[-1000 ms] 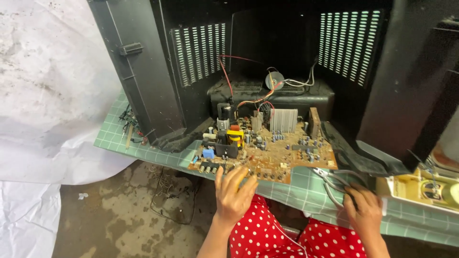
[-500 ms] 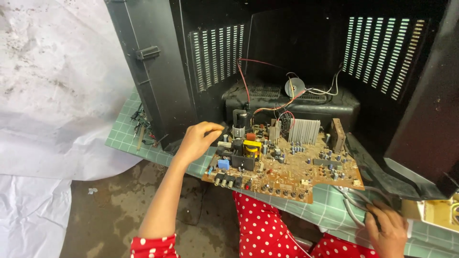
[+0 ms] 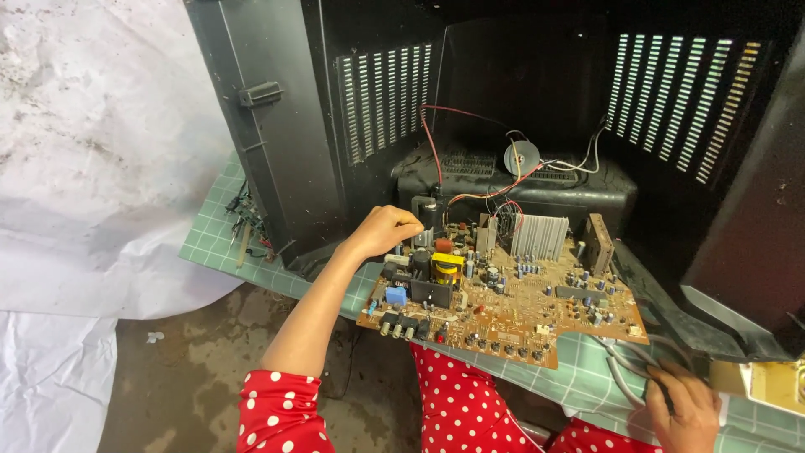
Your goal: Repairing a CRT television by manipulating the internal circuit board and cutting wires with scissors.
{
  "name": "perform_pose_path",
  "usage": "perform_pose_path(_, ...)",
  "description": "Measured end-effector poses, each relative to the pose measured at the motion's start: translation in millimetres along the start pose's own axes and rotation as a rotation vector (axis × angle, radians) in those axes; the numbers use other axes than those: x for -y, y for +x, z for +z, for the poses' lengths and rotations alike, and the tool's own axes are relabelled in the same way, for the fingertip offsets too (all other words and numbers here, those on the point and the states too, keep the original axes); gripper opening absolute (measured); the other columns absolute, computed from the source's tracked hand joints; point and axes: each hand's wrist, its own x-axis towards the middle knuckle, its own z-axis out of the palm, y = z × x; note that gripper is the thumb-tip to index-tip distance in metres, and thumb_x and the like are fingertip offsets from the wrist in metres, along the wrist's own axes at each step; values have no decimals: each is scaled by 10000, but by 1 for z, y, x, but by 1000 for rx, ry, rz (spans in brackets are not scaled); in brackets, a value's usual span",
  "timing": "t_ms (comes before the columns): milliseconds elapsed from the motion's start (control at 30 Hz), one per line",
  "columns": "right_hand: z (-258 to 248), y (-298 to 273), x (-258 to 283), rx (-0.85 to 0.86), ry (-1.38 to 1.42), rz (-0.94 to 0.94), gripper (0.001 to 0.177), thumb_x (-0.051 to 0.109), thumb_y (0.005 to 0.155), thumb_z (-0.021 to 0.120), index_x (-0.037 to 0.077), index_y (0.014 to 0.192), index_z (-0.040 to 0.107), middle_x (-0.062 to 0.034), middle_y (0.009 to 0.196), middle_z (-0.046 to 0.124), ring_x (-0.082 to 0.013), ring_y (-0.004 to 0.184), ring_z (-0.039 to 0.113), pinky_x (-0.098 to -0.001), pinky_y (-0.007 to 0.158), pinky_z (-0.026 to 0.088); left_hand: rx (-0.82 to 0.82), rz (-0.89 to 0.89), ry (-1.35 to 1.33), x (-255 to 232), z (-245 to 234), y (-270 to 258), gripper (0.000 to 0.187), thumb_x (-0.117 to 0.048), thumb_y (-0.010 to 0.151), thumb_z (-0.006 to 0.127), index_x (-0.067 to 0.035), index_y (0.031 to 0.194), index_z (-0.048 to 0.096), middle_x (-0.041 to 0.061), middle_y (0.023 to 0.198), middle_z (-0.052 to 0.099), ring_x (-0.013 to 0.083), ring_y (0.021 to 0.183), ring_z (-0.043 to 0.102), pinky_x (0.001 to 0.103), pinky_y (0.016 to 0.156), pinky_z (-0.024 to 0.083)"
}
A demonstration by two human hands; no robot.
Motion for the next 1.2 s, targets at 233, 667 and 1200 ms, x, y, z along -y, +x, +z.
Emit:
perform_pose_path(233,0,-2,-1,6,-28,0,261,60,867,757,52,1125,791,-72,1311,751,-214,1247,676,-380,1170,448,-37,-25,-40,-1,4,-1,242,-217,894,707,-58,1051,802,50,911,815,160,709,732,331,678,566)
perform_pose_path(667,2,-3,-4,11,-92,-8,288,103,875,744,97,1159,788,-43,1313,743,-197,1240,666,-364,1154,435,-54,-20,-19,-13,0,-1,184,-190,835,761,-57,944,828,46,819,809,138,627,702,312,654,553)
perform_pose_path(1200,1,-2,-2,2,-101,-26,297,98,889,742,104,1183,790,-41,1288,750,-197,1229,674,-362,1150,441,108,-7,160,-23,0,13,243,-227,885,705,-116,1073,812,42,956,819,188,717,759,349,700,581)
